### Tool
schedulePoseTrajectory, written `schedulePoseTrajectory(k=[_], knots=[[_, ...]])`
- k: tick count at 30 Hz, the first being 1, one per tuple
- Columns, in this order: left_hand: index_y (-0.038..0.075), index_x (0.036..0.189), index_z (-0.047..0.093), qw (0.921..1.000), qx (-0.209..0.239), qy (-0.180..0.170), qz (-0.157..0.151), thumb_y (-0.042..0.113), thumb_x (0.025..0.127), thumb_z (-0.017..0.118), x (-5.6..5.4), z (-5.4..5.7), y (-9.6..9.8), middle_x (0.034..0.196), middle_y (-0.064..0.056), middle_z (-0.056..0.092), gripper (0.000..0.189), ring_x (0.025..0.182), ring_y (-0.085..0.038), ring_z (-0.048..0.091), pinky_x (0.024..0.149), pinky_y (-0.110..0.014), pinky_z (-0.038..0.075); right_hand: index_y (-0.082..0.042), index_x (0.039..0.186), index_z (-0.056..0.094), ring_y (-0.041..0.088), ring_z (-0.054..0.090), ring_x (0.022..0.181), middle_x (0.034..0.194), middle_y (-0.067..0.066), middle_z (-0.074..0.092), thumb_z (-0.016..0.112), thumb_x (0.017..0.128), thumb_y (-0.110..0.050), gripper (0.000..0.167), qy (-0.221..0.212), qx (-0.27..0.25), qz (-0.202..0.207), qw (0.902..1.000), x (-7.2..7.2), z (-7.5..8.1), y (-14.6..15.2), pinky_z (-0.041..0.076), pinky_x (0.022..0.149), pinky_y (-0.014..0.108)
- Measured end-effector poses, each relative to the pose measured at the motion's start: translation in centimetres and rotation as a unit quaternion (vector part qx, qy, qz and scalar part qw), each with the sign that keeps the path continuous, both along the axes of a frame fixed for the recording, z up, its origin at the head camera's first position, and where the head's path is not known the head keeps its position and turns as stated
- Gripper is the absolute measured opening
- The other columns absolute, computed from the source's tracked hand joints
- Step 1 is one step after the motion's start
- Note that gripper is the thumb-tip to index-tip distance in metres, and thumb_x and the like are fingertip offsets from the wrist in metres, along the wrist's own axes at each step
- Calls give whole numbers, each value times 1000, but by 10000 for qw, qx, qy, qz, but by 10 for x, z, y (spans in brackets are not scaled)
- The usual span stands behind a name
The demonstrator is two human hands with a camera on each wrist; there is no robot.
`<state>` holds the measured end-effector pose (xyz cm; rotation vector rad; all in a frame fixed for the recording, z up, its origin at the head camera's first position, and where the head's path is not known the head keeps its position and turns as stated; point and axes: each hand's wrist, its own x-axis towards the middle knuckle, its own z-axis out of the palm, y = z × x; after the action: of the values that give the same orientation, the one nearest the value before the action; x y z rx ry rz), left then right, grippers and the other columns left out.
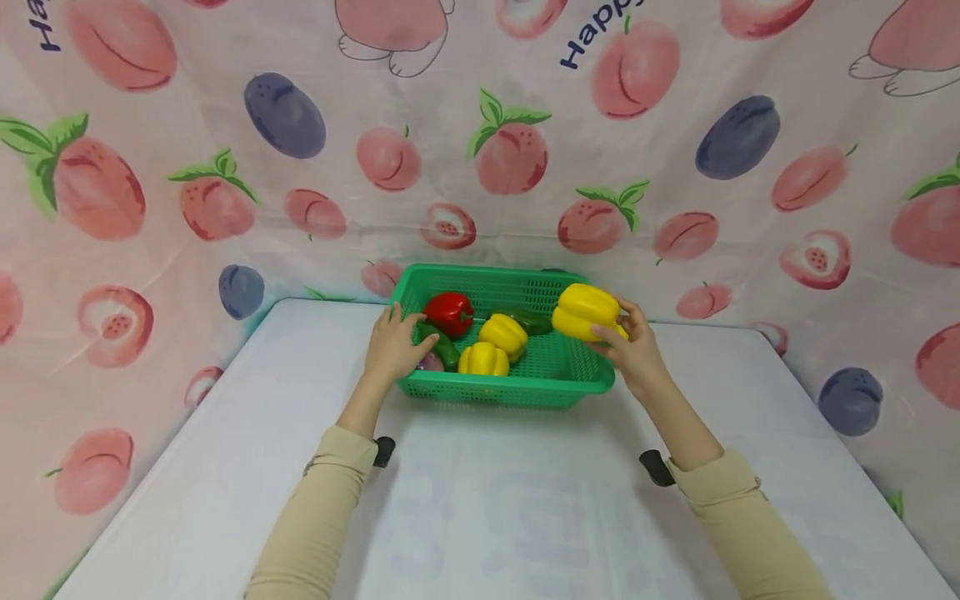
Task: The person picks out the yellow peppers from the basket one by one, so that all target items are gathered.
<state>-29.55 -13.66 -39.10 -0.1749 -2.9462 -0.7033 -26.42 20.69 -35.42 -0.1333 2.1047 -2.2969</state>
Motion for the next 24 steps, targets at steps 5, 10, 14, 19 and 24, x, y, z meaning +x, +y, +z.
schedulePoseTrajectory(k=[5, 10, 14, 19, 24], knots=[[8, 137, 48, 10000, -20, 4, 17, 43, 94, 50, -1, 0, -1, 151, -32, 18, 55, 142, -47, 12, 117, -55, 13, -22, 124, 32, 7, 58, 97, 119, -2, 41, 55, 95, -12, 38, -141, -359, 217, 9990, 10, -1, 8, 54, 83, 20], [8, 137, 48, 10000, -72, 31, -41, 43, 94, 50, -1, -2, -1, 151, -33, 18, 56, 142, -47, 12, 117, -54, 13, -23, 119, 28, 8, 57, 97, 120, -1, 36, 48, 96, -10, 33, -451, -678, 402, 9959, 21, -5, 15, 54, 84, 21], [8, 137, 48, 9999, -117, -16, -66, 44, 94, 49, 0, -5, 1, 151, -32, 18, 56, 142, -47, 13, 117, -54, 13, -22, 120, 25, 8, 56, 98, 121, -1, 33, 42, 97, -8, 32, -435, -810, 730, 9931, 29, -10, 23, 54, 85, 22], [8, 137, 48, 10000, -27, 18, -17, 43, 94, 50, 1, -4, 1, 151, -32, 19, 56, 142, -47, 13, 118, -54, 13, -24, 123, 24, 10, 52, 103, 126, -1, 29, 41, 97, -8, 35, -513, -1341, 1053, 9840, 35, -10, 30, 55, 86, 26], [8, 137, 48, 10000, -25, 31, -8, 43, 94, 50, 1, -2, 0, 151, -32, 18, 56, 142, -47, 12, 118, -54, 12, -23, 130, 33, 15, 51, 108, 128, -1, 36, 33, 97, -1, 39, -358, -1959, 1821, 9629, 39, -15, 41, 53, 91, 34]])
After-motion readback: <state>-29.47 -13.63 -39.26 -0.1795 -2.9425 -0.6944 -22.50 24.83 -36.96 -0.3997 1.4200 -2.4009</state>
